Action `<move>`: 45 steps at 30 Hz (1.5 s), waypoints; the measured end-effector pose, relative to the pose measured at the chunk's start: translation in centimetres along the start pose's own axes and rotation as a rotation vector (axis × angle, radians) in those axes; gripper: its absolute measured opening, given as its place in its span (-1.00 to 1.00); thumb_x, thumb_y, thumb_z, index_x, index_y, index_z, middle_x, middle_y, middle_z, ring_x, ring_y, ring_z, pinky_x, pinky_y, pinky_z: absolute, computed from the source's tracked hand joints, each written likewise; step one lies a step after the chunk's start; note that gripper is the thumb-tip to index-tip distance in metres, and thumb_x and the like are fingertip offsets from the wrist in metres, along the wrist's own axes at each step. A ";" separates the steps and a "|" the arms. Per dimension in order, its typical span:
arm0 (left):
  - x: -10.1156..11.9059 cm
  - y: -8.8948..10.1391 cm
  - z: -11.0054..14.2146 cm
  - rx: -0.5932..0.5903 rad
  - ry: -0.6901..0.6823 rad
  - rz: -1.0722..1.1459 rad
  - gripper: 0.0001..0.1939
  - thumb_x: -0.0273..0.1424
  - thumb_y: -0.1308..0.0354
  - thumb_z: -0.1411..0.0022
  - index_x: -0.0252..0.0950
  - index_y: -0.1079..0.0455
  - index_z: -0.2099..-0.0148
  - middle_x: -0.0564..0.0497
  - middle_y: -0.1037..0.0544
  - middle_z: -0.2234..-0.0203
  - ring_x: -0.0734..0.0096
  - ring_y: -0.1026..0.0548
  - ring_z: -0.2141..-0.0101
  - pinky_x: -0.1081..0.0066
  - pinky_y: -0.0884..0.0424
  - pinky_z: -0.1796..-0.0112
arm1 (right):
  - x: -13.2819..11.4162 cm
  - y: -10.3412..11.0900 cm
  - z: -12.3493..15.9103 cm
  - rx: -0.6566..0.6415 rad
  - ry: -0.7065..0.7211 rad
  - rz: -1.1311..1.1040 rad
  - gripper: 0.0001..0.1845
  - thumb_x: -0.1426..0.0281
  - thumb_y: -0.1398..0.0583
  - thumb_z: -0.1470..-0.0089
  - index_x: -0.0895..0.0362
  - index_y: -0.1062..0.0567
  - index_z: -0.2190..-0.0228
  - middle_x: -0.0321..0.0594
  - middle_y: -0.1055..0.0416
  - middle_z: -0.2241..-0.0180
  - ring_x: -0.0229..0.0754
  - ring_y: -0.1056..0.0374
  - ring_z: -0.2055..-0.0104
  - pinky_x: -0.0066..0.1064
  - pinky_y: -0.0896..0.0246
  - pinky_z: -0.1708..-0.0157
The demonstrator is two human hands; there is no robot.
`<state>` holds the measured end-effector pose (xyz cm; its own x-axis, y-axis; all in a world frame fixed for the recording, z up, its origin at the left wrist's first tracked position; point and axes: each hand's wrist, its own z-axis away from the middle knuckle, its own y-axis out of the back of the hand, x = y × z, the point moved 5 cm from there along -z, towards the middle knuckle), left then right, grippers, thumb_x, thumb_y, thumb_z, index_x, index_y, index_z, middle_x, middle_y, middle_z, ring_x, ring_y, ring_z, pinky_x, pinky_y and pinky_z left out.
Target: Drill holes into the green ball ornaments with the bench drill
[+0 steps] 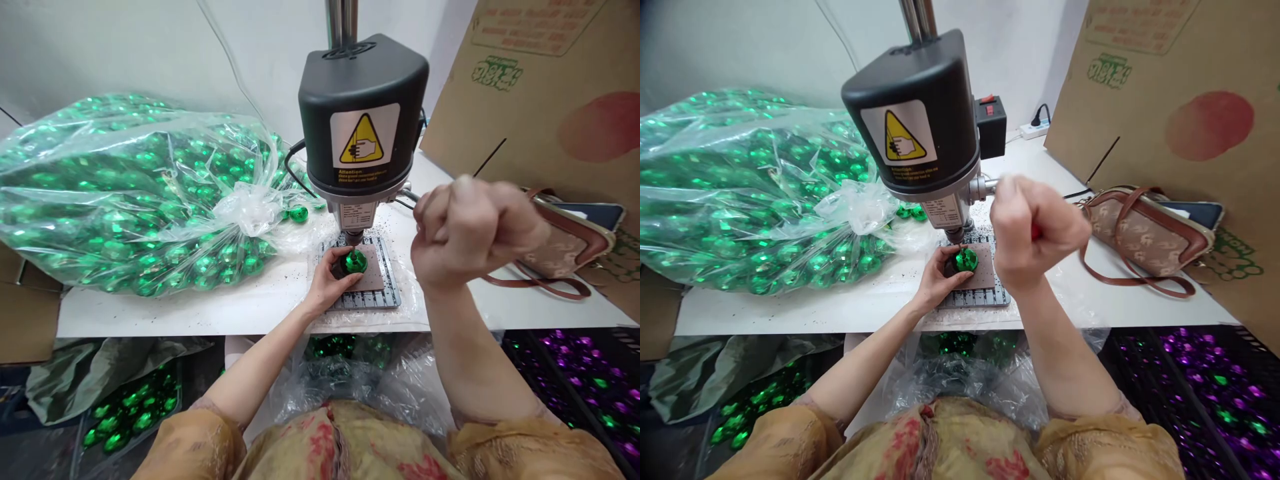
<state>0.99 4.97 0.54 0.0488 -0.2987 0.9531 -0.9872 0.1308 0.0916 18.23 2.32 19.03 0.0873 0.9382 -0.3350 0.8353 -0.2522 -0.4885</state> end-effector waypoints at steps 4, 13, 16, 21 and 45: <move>1.6 0.6 0.9 0.100 -0.067 -0.111 -0.51 -0.27 -0.45 -0.08 -0.23 -0.37 -0.01 -0.12 -0.54 0.00 0.16 -0.53 -0.04 0.14 -0.46 -0.07 | -0.2 -2.0 -2.7 -0.027 -0.156 0.067 -0.54 0.44 -0.19 -0.12 0.07 -0.07 0.66 -0.47 0.01 0.75 -0.45 0.06 0.70 -0.42 0.18 0.65; 6.6 -0.2 12.1 -0.520 -0.541 -0.660 -0.56 -0.17 -0.32 -0.23 -0.19 -0.39 -0.09 -0.17 -0.56 0.10 0.20 -0.54 0.19 0.26 -0.48 0.21 | 0.0 -2.4 -3.1 0.020 -0.151 0.017 -0.58 0.46 -0.17 -0.12 0.05 -0.08 0.64 -0.48 0.00 0.75 -0.45 0.11 0.71 -0.41 0.22 0.63; 6.1 0.6 12.2 -0.529 -0.624 -0.739 -0.47 -0.05 -0.30 -0.23 -0.20 -0.38 -0.14 -0.18 -0.57 0.06 0.16 -0.52 0.16 0.23 -0.47 0.19 | -0.1 -2.5 -3.0 0.014 -0.147 0.014 -0.58 0.47 -0.17 -0.12 0.05 -0.09 0.65 -0.47 -0.02 0.76 -0.45 0.10 0.72 -0.40 0.22 0.66; 4.1 6.3 0.6 0.020 -0.320 -0.750 -0.83 -0.37 -0.16 -0.36 -0.19 -0.45 0.02 -0.13 -0.53 0.11 0.09 -0.48 0.03 0.12 -0.41 0.01 | -0.1 -2.3 -2.9 0.015 -0.159 -0.007 -0.57 0.45 -0.18 -0.11 0.06 -0.10 0.67 -0.47 -0.04 0.76 -0.46 0.06 0.73 -0.41 0.17 0.68; 0.6 5.1 -3.1 0.031 0.199 0.148 -0.39 -0.12 -0.53 0.07 -0.28 -0.46 0.02 -0.04 -0.63 0.22 0.33 -0.58 0.19 0.29 -0.49 0.10 | 0.5 -1.8 -2.7 0.035 -0.164 0.075 -0.51 0.37 -0.21 -0.11 0.06 -0.06 0.68 -0.46 0.03 0.76 -0.40 0.08 0.71 -0.37 0.21 0.64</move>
<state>-3.55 8.36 2.46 -0.0707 -0.0863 0.9938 -0.9898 0.1296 -0.0592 18.23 3.85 21.92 0.0563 0.8661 -0.4967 0.8101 -0.3304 -0.4842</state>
